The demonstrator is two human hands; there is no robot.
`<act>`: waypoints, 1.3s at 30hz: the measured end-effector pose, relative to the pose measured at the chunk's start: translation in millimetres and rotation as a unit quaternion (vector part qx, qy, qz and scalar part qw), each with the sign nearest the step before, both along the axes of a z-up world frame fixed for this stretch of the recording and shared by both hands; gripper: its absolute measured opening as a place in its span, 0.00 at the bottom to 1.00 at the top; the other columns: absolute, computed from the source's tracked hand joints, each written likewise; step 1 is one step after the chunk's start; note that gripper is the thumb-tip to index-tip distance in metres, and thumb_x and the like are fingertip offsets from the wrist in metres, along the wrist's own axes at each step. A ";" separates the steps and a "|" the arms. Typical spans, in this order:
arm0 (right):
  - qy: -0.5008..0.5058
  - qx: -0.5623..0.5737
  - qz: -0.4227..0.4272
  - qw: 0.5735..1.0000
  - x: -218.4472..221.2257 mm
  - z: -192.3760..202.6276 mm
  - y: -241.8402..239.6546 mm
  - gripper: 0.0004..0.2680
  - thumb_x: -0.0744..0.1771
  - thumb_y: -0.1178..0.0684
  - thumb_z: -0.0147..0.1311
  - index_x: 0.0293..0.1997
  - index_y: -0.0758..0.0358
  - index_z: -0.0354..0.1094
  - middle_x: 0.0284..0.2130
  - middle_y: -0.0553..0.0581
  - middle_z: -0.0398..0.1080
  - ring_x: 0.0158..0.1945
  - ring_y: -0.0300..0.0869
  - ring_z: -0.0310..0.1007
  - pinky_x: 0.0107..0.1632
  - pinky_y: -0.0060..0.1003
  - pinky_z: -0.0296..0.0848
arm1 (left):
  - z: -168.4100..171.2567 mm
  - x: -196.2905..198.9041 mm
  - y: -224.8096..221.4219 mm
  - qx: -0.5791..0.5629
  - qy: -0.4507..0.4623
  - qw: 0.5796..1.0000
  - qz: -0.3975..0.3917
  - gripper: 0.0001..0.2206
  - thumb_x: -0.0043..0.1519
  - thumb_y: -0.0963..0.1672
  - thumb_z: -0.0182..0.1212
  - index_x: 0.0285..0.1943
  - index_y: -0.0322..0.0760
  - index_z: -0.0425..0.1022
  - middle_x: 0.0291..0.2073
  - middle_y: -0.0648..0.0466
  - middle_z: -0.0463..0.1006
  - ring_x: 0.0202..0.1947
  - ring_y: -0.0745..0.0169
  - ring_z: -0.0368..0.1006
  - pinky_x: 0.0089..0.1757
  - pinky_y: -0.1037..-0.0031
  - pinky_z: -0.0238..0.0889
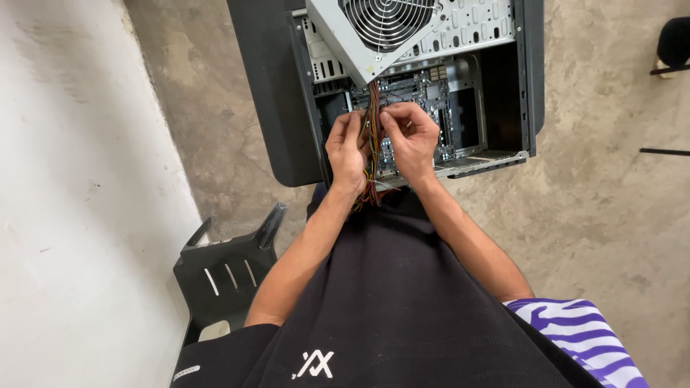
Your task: Disconnecting and removing a power supply unit from a computer case and cleaning it with a brush.
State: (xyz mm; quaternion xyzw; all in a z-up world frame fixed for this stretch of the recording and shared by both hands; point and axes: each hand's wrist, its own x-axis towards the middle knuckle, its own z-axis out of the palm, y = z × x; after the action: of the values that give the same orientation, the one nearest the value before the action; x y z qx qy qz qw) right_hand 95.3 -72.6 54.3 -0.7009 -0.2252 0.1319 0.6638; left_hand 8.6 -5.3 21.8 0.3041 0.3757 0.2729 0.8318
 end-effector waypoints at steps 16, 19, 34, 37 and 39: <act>-0.188 -0.047 -0.028 0.981 -13.3 18.8 6.6 0.01 0.68 0.61 0.63 0.39 0.65 0.76 0.32 0.58 0.74 0.36 0.50 0.78 0.37 0.39 0.77 | 61.4 -7.8 39.7 0.631 0.154 0.759 -0.045 0.04 0.63 0.39 0.67 0.41 0.40 0.85 0.31 0.58 0.81 0.32 0.61 0.80 0.32 0.76 0.75; -0.191 -0.058 -0.032 0.979 -16.8 17.5 5.7 0.01 0.68 0.60 0.64 0.38 0.61 0.76 0.31 0.55 0.75 0.35 0.48 0.78 0.36 0.39 0.76 | 57.9 -13.3 44.9 0.708 0.146 0.690 -0.044 0.05 0.65 0.38 0.64 0.41 0.40 0.84 0.32 0.60 0.78 0.35 0.62 0.77 0.35 0.76 0.74; -0.241 -0.089 -0.051 0.965 -17.9 22.3 -7.0 0.02 0.67 0.60 0.64 0.38 0.58 0.78 0.31 0.52 0.78 0.36 0.47 0.80 0.39 0.37 0.77 | 45.9 -11.3 44.1 0.400 0.021 0.904 -0.150 0.07 0.63 0.37 0.67 0.43 0.43 0.86 0.32 0.53 0.75 0.37 0.66 0.80 0.27 0.82 0.73; -0.236 -0.089 -0.035 0.967 -22.0 37.8 -8.7 0.01 0.67 0.58 0.65 0.39 0.58 0.79 0.31 0.53 0.78 0.37 0.49 0.81 0.40 0.37 0.77 | 57.9 -9.1 45.7 0.419 0.039 0.895 -0.147 0.07 0.62 0.37 0.67 0.41 0.42 0.86 0.29 0.54 0.75 0.33 0.64 0.80 0.25 0.82 0.72; -0.233 -0.093 -0.037 0.967 -22.8 36.8 -9.7 0.01 0.66 0.57 0.66 0.38 0.59 0.79 0.31 0.52 0.78 0.36 0.48 0.81 0.39 0.37 0.77 | 52.7 -8.1 41.7 0.460 0.055 0.875 -0.142 0.07 0.61 0.36 0.67 0.40 0.42 0.86 0.29 0.52 0.75 0.32 0.61 0.80 0.24 0.81 0.72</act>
State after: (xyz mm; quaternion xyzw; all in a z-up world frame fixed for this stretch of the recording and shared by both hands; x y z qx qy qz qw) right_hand 72.5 -82.3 91.1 -0.7787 -0.3341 -0.0395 0.5296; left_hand 0.4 36.4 74.5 0.7170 0.2061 0.2760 0.6060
